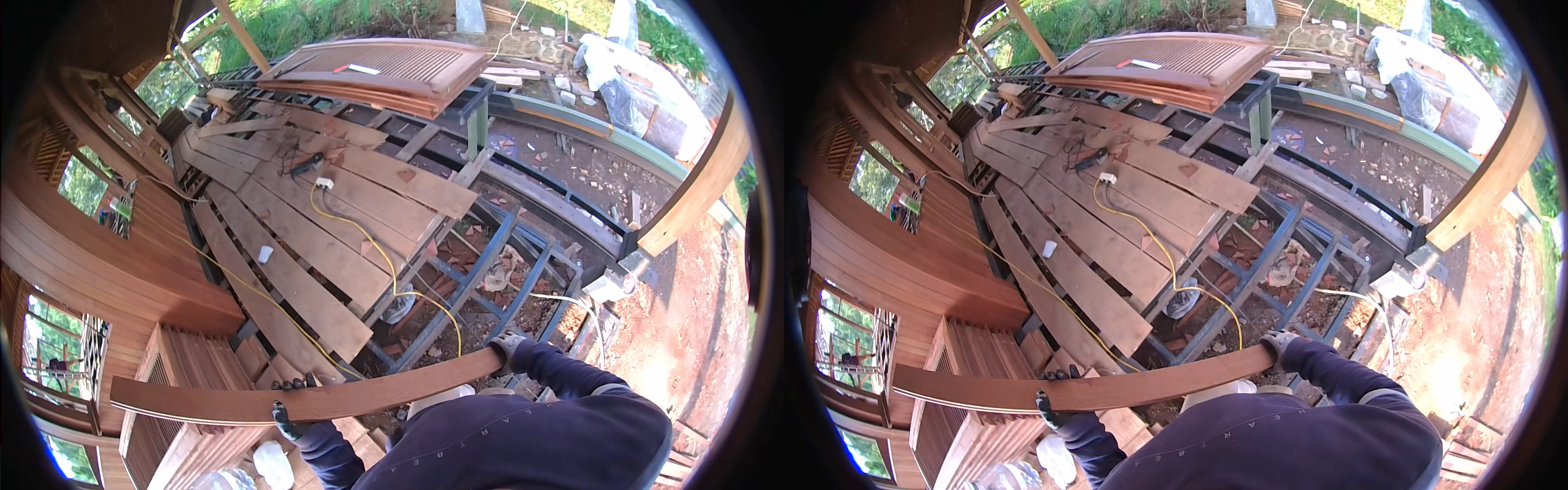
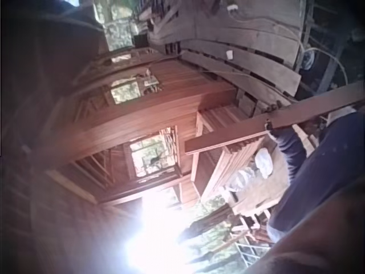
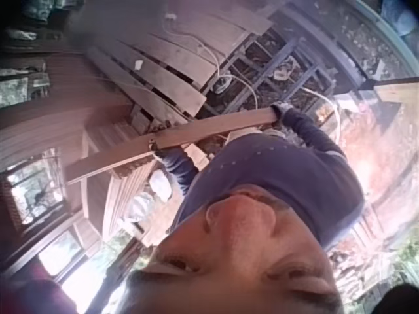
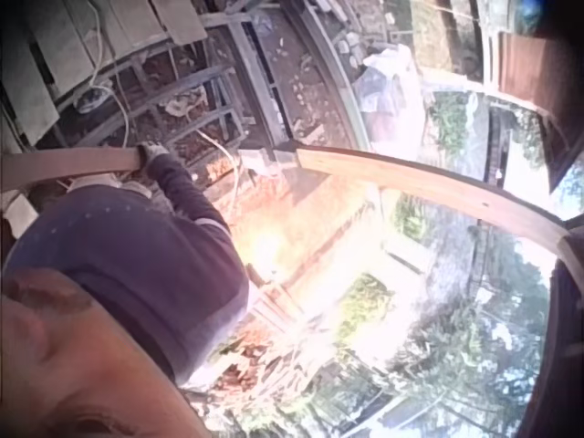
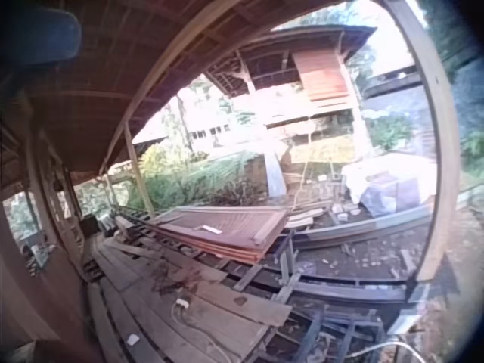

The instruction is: The person measures and marks a wooden slatted panel with a square and pencil, then uses an angle grinder to cut along the marked line. After cutting, the person uses a hand saw to finish the cut and separates the piece.

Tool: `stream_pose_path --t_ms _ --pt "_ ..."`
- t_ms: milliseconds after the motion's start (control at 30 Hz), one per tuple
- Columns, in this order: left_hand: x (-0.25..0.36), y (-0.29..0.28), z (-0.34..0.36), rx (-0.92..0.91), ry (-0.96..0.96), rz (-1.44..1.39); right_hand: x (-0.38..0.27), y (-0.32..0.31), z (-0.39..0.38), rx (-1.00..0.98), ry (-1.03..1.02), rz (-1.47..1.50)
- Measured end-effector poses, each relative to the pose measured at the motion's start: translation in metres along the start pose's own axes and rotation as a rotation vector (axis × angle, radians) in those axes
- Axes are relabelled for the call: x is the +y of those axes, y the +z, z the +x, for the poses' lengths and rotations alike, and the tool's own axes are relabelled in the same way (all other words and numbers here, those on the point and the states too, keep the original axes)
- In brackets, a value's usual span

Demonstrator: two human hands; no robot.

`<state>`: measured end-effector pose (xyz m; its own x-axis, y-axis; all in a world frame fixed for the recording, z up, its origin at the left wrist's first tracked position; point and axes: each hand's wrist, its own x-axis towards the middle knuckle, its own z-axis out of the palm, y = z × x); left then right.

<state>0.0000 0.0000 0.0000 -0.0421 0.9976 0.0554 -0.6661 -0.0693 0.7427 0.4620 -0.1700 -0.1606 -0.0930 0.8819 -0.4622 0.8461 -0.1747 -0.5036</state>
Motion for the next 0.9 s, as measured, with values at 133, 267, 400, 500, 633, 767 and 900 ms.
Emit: stream_pose_path --t_ms 133,267,400,500,633,767,900 --pt "0.015 0.098 0.083 -0.071 -0.063 -0.085 -0.039 -0.076 0.001 0.083 0.022 -0.031" --pt "-0.012 0.15 0.153 -0.116 -0.114 -0.19 -0.043 -0.143 0.012 0.167 -0.015 -0.029" --pt "-0.06 0.195 0.183 -0.084 -0.295 -0.161 -0.054 -0.191 0.004 0.21 0.028 0.175" --pt "-0.11 0.229 0.222 -0.056 -0.383 -0.097 -0.036 -0.224 0.047 0.275 0.006 0.229" --pt "-0.19 0.266 0.29 -0.103 -0.568 -0.126 0.017 -0.284 0.127 0.321 -0.007 0.215" --pt "-0.257 0.316 0.332 -0.045 -0.726 -0.024 0.048 -0.383 0.169 0.236 0.042 0.188" --pt "-0.241 0.343 0.376 0.0 -0.793 -0.039 0.051 -0.454 0.199 0.339 -0.045 0.087"
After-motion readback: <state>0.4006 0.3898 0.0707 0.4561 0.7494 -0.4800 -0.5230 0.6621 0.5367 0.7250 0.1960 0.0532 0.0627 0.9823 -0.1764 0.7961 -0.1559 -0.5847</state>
